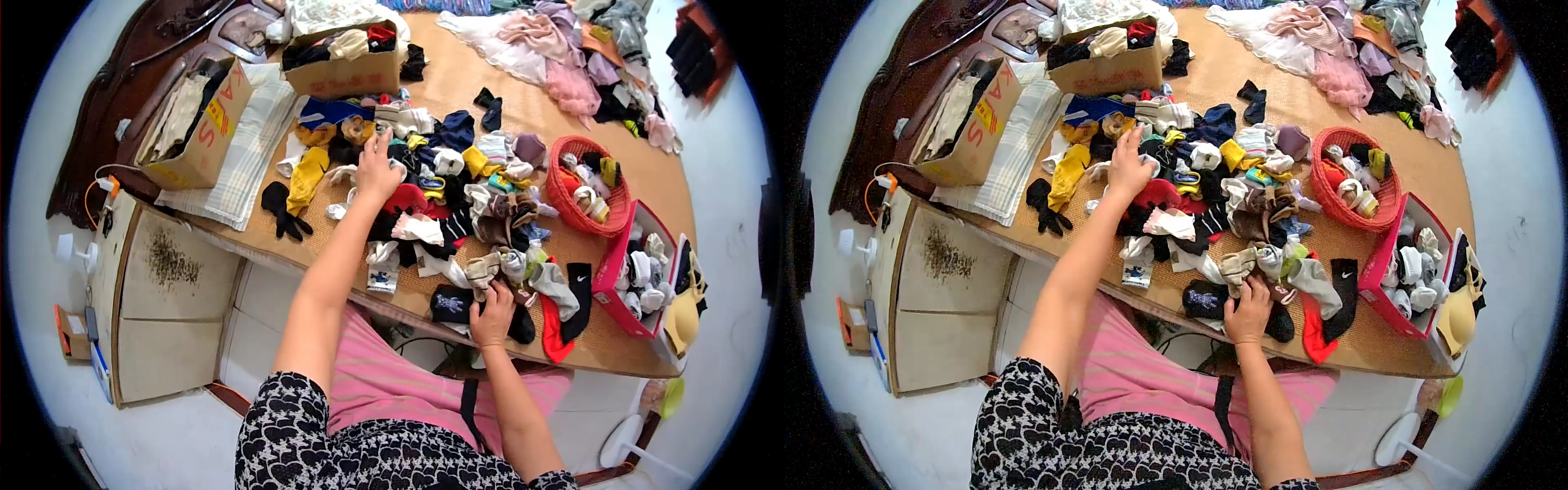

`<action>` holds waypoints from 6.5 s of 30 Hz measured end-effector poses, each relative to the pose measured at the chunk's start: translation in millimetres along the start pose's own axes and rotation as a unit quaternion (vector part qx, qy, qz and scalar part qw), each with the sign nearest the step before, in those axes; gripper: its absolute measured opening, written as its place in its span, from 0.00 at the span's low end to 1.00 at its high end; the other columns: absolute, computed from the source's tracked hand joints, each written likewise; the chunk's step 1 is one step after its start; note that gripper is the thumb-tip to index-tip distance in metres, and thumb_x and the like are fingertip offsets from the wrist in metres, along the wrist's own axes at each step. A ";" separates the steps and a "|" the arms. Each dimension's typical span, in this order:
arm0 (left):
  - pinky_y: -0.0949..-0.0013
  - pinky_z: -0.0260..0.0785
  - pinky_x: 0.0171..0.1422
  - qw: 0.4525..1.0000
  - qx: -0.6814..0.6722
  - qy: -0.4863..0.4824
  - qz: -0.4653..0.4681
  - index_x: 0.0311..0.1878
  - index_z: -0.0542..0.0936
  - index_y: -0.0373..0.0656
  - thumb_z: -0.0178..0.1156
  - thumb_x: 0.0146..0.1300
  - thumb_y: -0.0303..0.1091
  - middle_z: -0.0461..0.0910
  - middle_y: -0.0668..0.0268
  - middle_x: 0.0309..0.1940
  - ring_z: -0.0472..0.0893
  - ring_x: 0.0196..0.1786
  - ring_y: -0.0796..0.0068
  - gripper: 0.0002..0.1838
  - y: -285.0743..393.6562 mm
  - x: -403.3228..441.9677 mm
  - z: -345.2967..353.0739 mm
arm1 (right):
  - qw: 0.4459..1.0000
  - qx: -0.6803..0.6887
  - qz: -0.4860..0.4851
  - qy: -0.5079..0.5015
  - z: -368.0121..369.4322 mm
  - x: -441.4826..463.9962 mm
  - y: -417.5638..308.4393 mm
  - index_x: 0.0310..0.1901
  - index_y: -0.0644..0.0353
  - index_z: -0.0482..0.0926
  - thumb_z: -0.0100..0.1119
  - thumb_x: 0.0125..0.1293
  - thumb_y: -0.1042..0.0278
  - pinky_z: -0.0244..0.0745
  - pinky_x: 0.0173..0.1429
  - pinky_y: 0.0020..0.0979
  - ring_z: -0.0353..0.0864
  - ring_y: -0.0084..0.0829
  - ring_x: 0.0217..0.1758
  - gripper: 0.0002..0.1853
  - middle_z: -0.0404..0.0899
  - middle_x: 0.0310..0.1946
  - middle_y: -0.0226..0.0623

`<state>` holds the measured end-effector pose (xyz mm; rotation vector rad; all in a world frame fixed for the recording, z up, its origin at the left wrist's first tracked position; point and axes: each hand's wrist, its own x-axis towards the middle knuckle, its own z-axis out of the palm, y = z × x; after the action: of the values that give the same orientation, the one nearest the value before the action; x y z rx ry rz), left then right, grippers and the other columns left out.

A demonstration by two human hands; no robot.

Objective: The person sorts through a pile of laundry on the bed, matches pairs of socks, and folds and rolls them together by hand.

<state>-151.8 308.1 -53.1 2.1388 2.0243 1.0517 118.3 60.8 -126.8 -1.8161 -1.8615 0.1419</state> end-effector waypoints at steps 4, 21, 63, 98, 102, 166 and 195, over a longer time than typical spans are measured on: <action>0.53 0.67 0.60 0.951 0.055 -0.294 -0.082 0.70 0.55 0.63 0.62 0.45 0.37 0.58 0.51 0.65 0.72 0.58 0.45 0.45 -1.9 9.4 8.0 | 1.000 0.012 0.004 0.005 -0.9 -0.9 -0.3 0.49 0.63 0.72 0.58 0.52 0.66 0.61 0.62 0.45 0.64 0.46 0.61 0.22 0.69 0.53 0.43; 0.34 0.46 0.67 0.995 0.072 -0.033 0.066 0.33 0.67 0.44 0.61 0.42 0.27 0.73 0.62 0.44 0.63 0.62 0.58 0.15 96.0 -50.5 -51.0 | 0.994 0.100 0.005 0.054 -8.1 -8.5 10.6 0.45 0.59 0.75 0.60 0.51 0.68 0.66 0.59 0.42 0.68 0.43 0.57 0.17 0.71 0.49 0.39; 0.78 0.68 0.37 0.780 -0.470 -0.383 -0.154 0.48 0.78 0.37 0.56 0.65 0.31 0.74 0.69 0.39 0.75 0.33 0.83 0.12 152.1 -235.3 -40.3 | 0.503 0.777 0.365 0.101 -110.0 -49.2 42.2 0.54 0.59 0.65 0.51 0.68 0.64 0.83 0.38 0.34 0.82 0.36 0.40 0.17 0.76 0.44 0.40; 0.58 0.70 0.49 0.992 -0.093 -0.086 -0.009 0.44 0.80 0.45 0.60 0.57 0.37 0.77 0.55 0.43 0.77 0.44 0.53 0.12 51.7 -111.0 1.8 | 0.997 0.051 0.035 0.041 -16.0 -7.7 15.7 0.45 0.55 0.76 0.55 0.59 0.69 0.73 0.41 0.39 0.75 0.42 0.41 0.11 0.69 0.36 0.39; 0.57 0.69 0.48 0.952 -0.230 -0.170 0.106 0.40 0.76 0.39 0.60 0.57 0.34 0.76 0.55 0.40 0.76 0.45 0.49 0.10 90.5 -148.8 14.8 | 0.997 0.060 0.030 0.044 -16.5 -7.3 15.4 0.45 0.55 0.76 0.56 0.58 0.70 0.72 0.42 0.39 0.74 0.43 0.40 0.12 0.69 0.36 0.39; 0.77 0.65 0.23 0.711 -0.597 -0.176 -0.328 0.43 0.77 0.43 0.46 0.71 0.50 0.78 0.72 0.29 0.74 0.25 0.82 0.20 117.3 -204.8 -40.9 | 0.731 0.591 0.302 -0.162 -104.8 -89.3 22.0 0.38 0.62 0.75 0.63 0.61 0.71 0.72 0.34 0.21 0.75 0.15 0.29 0.08 0.78 0.29 0.27; 0.51 0.64 0.65 0.444 -0.682 -0.262 -0.519 0.65 0.65 0.43 0.37 0.69 0.60 0.70 0.59 0.61 0.71 0.61 0.58 0.33 129.6 -236.5 -28.0 | 0.761 0.574 0.204 0.223 -164.1 3.6 60.6 0.45 0.65 0.75 0.53 0.60 0.74 0.74 0.46 0.27 0.78 0.25 0.39 0.11 0.78 0.39 0.33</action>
<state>-35.6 64.6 -80.2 0.1080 0.8780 0.8693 244.5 23.0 -11.6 -1.1264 -0.6568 0.7481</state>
